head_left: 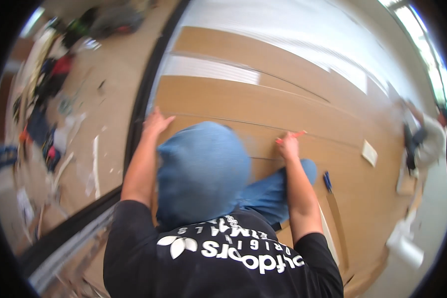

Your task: The person installs laminate floor planks by aligning them with existing boards, using a hammer for fit, cutting protective foam underlayment with a utility knife, and measuring planks with a square and pencil before cutting and placing them.

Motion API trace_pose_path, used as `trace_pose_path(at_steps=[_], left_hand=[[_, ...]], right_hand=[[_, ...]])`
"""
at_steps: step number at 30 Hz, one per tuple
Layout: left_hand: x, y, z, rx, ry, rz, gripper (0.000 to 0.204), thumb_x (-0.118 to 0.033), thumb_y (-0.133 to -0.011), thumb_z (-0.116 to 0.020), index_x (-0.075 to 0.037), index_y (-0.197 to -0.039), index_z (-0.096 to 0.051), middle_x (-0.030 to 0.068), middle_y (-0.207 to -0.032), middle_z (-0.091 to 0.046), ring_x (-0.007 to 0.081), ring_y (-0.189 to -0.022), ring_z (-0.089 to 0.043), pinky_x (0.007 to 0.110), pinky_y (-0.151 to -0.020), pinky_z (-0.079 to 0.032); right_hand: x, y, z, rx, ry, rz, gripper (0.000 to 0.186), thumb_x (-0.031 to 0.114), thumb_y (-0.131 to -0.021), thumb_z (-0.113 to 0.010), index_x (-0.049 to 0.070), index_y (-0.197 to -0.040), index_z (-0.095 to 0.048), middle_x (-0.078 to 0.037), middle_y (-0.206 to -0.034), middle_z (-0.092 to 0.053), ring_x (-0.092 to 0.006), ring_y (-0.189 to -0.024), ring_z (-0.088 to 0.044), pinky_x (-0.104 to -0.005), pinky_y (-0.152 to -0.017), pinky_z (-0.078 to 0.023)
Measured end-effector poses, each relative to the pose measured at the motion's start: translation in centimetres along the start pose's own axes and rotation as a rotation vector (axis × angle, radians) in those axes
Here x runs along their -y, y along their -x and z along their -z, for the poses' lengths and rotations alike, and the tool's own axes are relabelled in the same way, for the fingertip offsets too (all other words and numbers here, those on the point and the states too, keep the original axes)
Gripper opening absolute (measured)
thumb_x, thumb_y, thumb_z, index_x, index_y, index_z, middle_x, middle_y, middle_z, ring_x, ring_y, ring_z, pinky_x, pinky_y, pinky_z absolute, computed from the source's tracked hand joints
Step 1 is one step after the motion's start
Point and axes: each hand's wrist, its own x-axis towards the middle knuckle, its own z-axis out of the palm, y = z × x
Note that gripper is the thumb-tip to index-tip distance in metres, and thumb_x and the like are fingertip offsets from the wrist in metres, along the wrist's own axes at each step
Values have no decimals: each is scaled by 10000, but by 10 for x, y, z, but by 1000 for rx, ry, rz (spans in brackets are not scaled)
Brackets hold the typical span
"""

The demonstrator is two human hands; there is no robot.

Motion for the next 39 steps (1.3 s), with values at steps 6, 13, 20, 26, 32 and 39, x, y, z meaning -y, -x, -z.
trace_pose_path(at_steps=[6,13,20,26,32,39], left_hand=[[49,-36,-64,-496,98,38,992,-578,-767,-823,-28,-1485,-416,252,-1381,-596,398,-1273,-590,503,-1040,-492],[30,4,-114,-207,218,-54,859,-483,-765,-840,-29,-1390,-464,241,-1311,-606,396,-1238,-595,501,-1026,-495],[86,27,-115,-92,284,-60,728,-389,-763,-858,-31,-1295,-513,229,-1241,-616,395,-1204,-600,499,-1012,-498],[131,113,-122,-20,271,41,618,-308,-762,-872,-32,-1214,-554,219,-1181,-624,394,-1175,-604,497,-999,-501],[108,172,-129,64,324,155,469,-302,-947,-708,0,-1255,-524,244,-1335,-572,416,-1248,-571,492,-1059,-477],[118,196,-148,119,282,223,493,-336,-952,-674,13,-1273,-540,261,-1298,-620,433,-1203,-601,500,-1038,-492]], right_hand=[[9,-23,18,-117,-278,-248,423,266,-889,-756,16,-1183,-583,-260,-1169,-667,-412,-1064,-660,-511,-898,-550],[-136,-1,61,-319,-1423,-984,433,303,-955,-715,54,-1282,-580,-77,-1099,-670,-229,-860,-605,-401,-752,-529],[-115,-56,57,-360,-1305,-1065,238,326,-945,-711,162,-912,-541,3,-651,-372,-147,-502,-381,-356,-447,-335],[-113,-31,29,-169,-1397,-928,144,246,-1007,-630,135,-1095,-656,77,-532,-209,-98,-372,-226,-297,-356,-190],[-119,-45,37,-50,-1411,-740,148,264,-969,-683,158,-950,-581,79,-548,-217,-92,-397,-228,-311,-415,-223],[-125,-45,56,-257,-1095,-889,201,258,-950,-703,231,-855,-528,65,-604,-261,-90,-441,-213,-319,-480,-176]])
